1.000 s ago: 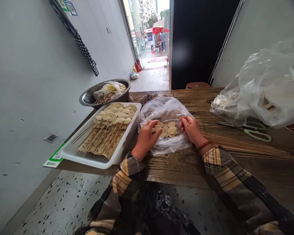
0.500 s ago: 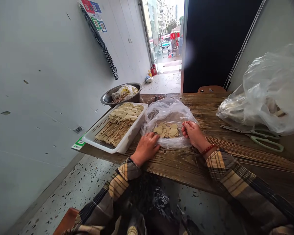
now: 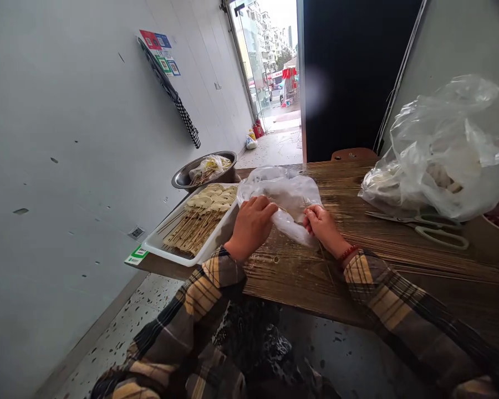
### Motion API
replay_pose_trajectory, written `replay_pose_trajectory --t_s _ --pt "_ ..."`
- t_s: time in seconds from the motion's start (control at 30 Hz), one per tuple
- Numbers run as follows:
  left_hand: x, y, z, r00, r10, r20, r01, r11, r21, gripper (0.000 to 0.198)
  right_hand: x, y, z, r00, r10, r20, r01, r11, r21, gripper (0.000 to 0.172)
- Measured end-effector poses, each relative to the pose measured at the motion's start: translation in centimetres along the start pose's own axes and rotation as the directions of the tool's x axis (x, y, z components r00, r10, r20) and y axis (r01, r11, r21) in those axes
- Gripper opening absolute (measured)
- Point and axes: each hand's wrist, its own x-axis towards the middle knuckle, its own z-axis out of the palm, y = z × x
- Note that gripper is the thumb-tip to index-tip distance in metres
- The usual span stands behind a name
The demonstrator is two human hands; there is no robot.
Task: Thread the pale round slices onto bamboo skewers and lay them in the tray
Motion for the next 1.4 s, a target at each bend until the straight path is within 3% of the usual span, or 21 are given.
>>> replay_pose_trajectory --t_s 0.17,0.27,0.4,0.53,0.67,0.8,0.87,1.0,1.07,1.23,1.4 --pt "-2.9 -0.7 3.5 0.987 -0.154 -0.051 0.141 0.969 -0.201 0.026 -0.2 0.2 0.4 0.999 0.01 0.04 -0.007 0.998 -0.067 0.014" --pt "-5.1 -1.0 4.6 0.989 -0.146 -0.026 0.137 0.964 -0.226 0.024 -0.2 0.3 0.3 0.999 0.008 0.043 -0.003 0.995 -0.099 0.015" --pt "-7.9 -0.8 5.0 0.989 -0.08 0.127 0.101 0.981 -0.168 0.02 -0.3 0.5 0.2 0.998 0.001 0.06 0.008 0.99 -0.139 0.015" --pt "-9.5 -0.3 5.0 0.962 -0.064 0.267 0.116 0.976 -0.185 0.022 -0.4 0.7 0.0 0.996 -0.006 0.084 0.021 0.985 -0.171 0.016" --pt "-9.3 0.0 5.0 0.942 -0.119 0.315 0.187 0.963 -0.196 0.036 -0.6 0.8 -0.1 0.996 -0.006 0.094 0.022 0.986 -0.166 0.017" --pt "-6.5 -0.2 4.6 0.914 -0.209 0.347 0.248 0.966 -0.072 0.033 -0.6 0.7 0.0 0.997 -0.006 0.082 0.018 0.989 -0.147 0.019" --pt "-4.4 -0.3 3.9 0.916 -0.273 0.294 0.297 0.954 -0.04 0.026 -0.5 0.6 0.0 0.997 -0.013 0.074 0.023 0.989 -0.144 0.021" --pt "-1.4 0.1 2.7 0.937 -0.34 0.079 0.347 0.931 -0.116 0.028 -0.5 0.4 0.2 0.998 -0.032 0.054 0.038 0.992 -0.121 0.025" --pt "-1.8 0.4 3.1 0.937 -0.347 0.039 0.349 0.924 -0.157 0.03 -0.6 0.3 0.2 0.998 -0.035 0.052 0.041 0.992 -0.116 0.026" --pt "-6.1 0.4 5.5 0.924 -0.326 0.202 0.357 0.923 -0.142 0.03 -0.8 0.1 0.3 0.997 -0.015 0.07 0.025 0.99 -0.141 0.021" --pt "-8.6 0.2 5.7 0.965 -0.194 0.176 0.225 0.959 -0.172 0.033 -0.8 0.2 0.2 0.996 -0.003 0.085 0.019 0.982 -0.185 0.02"
